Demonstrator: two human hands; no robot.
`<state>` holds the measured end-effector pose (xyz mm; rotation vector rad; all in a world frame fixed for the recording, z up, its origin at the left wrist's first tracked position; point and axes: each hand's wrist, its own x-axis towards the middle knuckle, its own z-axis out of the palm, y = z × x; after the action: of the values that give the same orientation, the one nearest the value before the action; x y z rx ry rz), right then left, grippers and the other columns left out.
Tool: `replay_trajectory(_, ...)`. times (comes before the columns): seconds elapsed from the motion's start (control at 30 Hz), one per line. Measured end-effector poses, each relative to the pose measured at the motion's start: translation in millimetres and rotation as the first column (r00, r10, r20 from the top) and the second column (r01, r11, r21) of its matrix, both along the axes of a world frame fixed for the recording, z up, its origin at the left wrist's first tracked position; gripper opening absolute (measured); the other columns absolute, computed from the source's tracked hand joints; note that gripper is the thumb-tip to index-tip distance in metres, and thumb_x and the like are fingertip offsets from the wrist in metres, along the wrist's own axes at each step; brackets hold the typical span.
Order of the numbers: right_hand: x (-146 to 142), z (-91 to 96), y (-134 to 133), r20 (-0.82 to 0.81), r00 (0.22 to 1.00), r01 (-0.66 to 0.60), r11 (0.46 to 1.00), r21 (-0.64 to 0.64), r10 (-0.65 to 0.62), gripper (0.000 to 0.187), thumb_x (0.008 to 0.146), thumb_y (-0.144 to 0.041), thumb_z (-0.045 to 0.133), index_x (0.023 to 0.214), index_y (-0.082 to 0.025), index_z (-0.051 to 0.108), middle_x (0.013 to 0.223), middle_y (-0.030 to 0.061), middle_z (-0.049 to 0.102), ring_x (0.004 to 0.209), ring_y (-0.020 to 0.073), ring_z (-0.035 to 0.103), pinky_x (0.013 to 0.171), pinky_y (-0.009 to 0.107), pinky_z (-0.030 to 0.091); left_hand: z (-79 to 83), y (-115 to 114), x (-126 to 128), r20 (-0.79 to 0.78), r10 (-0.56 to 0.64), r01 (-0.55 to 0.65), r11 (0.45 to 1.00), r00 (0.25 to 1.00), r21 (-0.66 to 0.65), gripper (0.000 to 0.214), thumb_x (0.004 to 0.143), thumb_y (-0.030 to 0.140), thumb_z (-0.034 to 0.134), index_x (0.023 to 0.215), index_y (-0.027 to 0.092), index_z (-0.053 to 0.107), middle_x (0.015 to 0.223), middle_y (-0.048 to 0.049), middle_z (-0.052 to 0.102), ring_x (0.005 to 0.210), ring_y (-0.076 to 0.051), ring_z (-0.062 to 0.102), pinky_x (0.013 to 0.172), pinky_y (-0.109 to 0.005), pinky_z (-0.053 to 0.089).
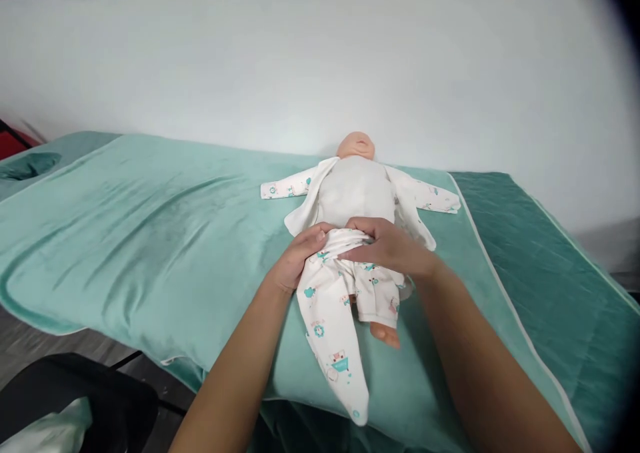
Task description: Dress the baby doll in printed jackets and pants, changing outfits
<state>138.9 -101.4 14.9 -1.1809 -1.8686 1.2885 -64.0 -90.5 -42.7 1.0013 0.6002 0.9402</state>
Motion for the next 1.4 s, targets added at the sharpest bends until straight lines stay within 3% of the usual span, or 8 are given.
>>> replay_trajectory(0.2, 3.2, -29.7, -3.3, -0.383, 0.903, 0.143, 0.976, -0.161, -0.196, 0.023, 0.073, -0.033, 0.077, 0.080, -0.019, 0.061, 0.071, -0.0034, 0.056, 0.063, 0.0116, 0.048, 0.057, 0.024, 0.036, 0.3, 0.9, 2.0, 0.029, -0.083, 0.082, 0.996, 0.996, 0.047, 0.041, 0.074, 0.042, 0.080, 0.105, 0.019, 0.069, 0.090, -0.0033, 0.069, 0.076, -0.015, 0.062, 0.068, -0.024, 0.045)
replay_trajectory(0.4, -2.0, -26.7, -5.0, -0.477, 0.814, 0.247, 0.940, -0.234, -0.332, 0.030, 0.076, -0.037, 0.076, 0.075, -0.021, 0.051, 0.064, -0.0056, 0.051, 0.055, 0.0104, 0.044, 0.054, 0.023, 0.037, 4.8, -6.8, 2.0, -0.079, -0.136, 0.146, 0.980, 0.988, 0.136, 0.070, 0.059, 0.041, 0.090, 0.121, 0.022, 0.063, 0.112, -0.0064, 0.068, 0.098, -0.022, 0.063, 0.081, -0.028, 0.047)
replay_trajectory(0.5, -5.6, -24.8, -5.4, -0.454, 0.812, 0.296, 0.929, -0.221, -0.366, 0.030, 0.077, -0.040, 0.075, 0.078, -0.021, 0.052, 0.066, -0.0050, 0.054, 0.057, 0.0112, 0.046, 0.056, 0.024, 0.040, 4.0, -10.9, 4.1, -0.188, -0.099, 0.122, 0.986, 0.977, 0.116, 0.059, 0.063, 0.033, 0.089, 0.116, 0.021, 0.065, 0.108, -0.0047, 0.068, 0.096, -0.021, 0.063, 0.081, -0.028, 0.047)
replay_trajectory(0.63, -3.5, -22.9, -4.8, -0.404, 0.875, 0.228, 0.963, -0.142, -0.267, 0.030, 0.076, -0.043, 0.077, 0.084, -0.021, 0.057, 0.073, -0.0039, 0.057, 0.063, 0.0117, 0.050, 0.059, 0.024, 0.041, -2.2, -11.6, 9.4, -0.127, 0.048, -0.040, 0.997, 0.991, 0.068, 0.036, 0.070, 0.033, 0.083, 0.098, 0.017, 0.067, 0.092, -0.0016, 0.067, 0.083, -0.016, 0.062, 0.077, -0.027, 0.048)
replay_trajectory(0.87, -2.3, -11.2, -10.8, -0.097, 0.994, -0.062, 0.997, -0.047, 0.057, 0.029, 0.072, -0.036, 0.079, 0.095, -0.019, 0.072, 0.089, 0.0006, 0.068, 0.080, 0.0189, 0.059, 0.069, 0.028, 0.047, -6.6, -9.3, 11.9, 0.029, 0.222, -0.221, 0.974, 0.975, -0.043, 0.038, 0.061, 0.030, 0.084, 0.088, 0.018, 0.061, 0.078, 0.0027, 0.063, 0.069, -0.012, 0.059, 0.070, -0.025, 0.048)
replay_trajectory(1.1, -3.6, -22.7, -10.0, -0.337, 0.915, 0.183, 0.973, -0.139, -0.220, 0.018, 0.079, -0.033, 0.072, 0.090, -0.020, 0.066, 0.081, -0.0021, 0.062, 0.075, 0.0145, 0.055, 0.067, 0.025, 0.044, -1.0, -10.3, 7.4, -0.026, 0.002, -0.004, 0.997, 1.000, -0.078, 0.034, 0.072, 0.038, 0.082, 0.094, 0.017, 0.065, 0.086, -0.0010, 0.066, 0.072, -0.013, 0.062, 0.069, -0.025, 0.048)
replay_trajectory(1.27, -6.6, -17.8, -10.0, -0.313, 0.910, 0.255, 0.963, -0.091, -0.271, 0.015, 0.080, -0.030, 0.068, 0.078, -0.020, 0.058, 0.072, -0.0043, 0.053, 0.068, 0.0121, 0.048, 0.060, 0.022, 0.038, 1.7, -10.7, 1.8, -0.023, -0.185, 0.181, 0.977, 0.983, -0.111, 0.052, 0.058, 0.038, 0.090, 0.100, 0.014, 0.071, 0.089, -0.0070, 0.072, 0.074, -0.019, 0.066, 0.068, -0.028, 0.051)
replay_trajectory(1.4, -9.2, -15.9, -10.2, -0.247, 0.921, 0.292, 0.954, -0.070, -0.300, 0.014, 0.080, -0.032, 0.069, 0.081, -0.021, 0.060, 0.073, -0.0044, 0.055, 0.069, 0.0127, 0.049, 0.061, 0.023, 0.039, -0.5, -10.2, 0.5, -0.088, -0.181, 0.164, 0.971, 0.980, -0.173, 0.042, 0.054, 0.031, 0.092, 0.084, 0.010, 0.073, 0.074, -0.0069, 0.071, 0.061, -0.016, 0.063, 0.060, -0.027, 0.049)
